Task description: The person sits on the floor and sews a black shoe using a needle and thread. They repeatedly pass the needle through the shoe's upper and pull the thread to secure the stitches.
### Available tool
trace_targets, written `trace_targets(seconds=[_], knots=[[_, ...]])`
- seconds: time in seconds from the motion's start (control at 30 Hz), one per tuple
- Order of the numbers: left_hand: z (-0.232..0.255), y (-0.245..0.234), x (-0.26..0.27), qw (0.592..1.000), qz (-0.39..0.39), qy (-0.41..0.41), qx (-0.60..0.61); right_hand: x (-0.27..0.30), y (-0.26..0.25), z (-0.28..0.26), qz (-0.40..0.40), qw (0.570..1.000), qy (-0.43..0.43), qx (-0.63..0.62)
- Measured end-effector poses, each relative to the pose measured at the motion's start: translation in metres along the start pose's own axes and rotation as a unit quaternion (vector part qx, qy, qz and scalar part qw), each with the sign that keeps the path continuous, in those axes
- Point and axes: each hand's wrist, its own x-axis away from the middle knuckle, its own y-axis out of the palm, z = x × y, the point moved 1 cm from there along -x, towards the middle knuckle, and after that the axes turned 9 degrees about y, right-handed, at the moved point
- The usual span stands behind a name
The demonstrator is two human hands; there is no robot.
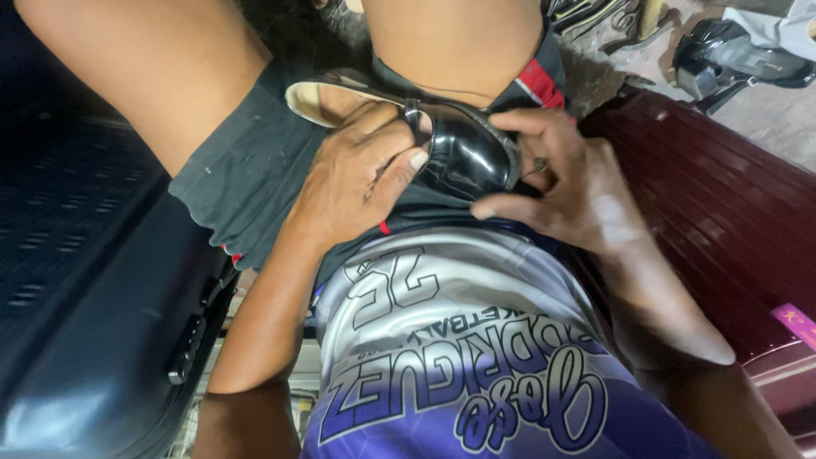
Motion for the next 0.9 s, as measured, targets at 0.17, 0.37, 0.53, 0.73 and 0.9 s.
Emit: trace_targets(seconds=[0.17, 0.37, 0.53, 0.73, 0.9], knots=[[0.006, -0.003, 0.006, 1.0, 0.011, -0.003, 0.02, 0.017, -0.032, -0.017, -0.01, 0.998, 0.049, 0.033], [0.006, -0.002, 0.004, 0.996, -0.009, -0.076, 0.045, 0.015, -0.002, -0.027, -0.006, 0.893, 0.047, -0.448], [0.004, 0.009, 0.004, 0.999, 0.04, 0.014, 0.007, 0.018, 0.017, -0.015, 0.022, 0.874, 0.075, -0.48], [0.025, 0.005, 0.002, 0.994, 0.08, -0.066, -0.014, 0.006, 0.014, -0.017, 0.025, 0.864, 0.064, -0.499], [0.031, 0.025, -0.005, 0.91, 0.101, -0.259, 0.307, 0.002, 0.021, -0.023, -0.002, 0.871, 0.048, -0.488]])
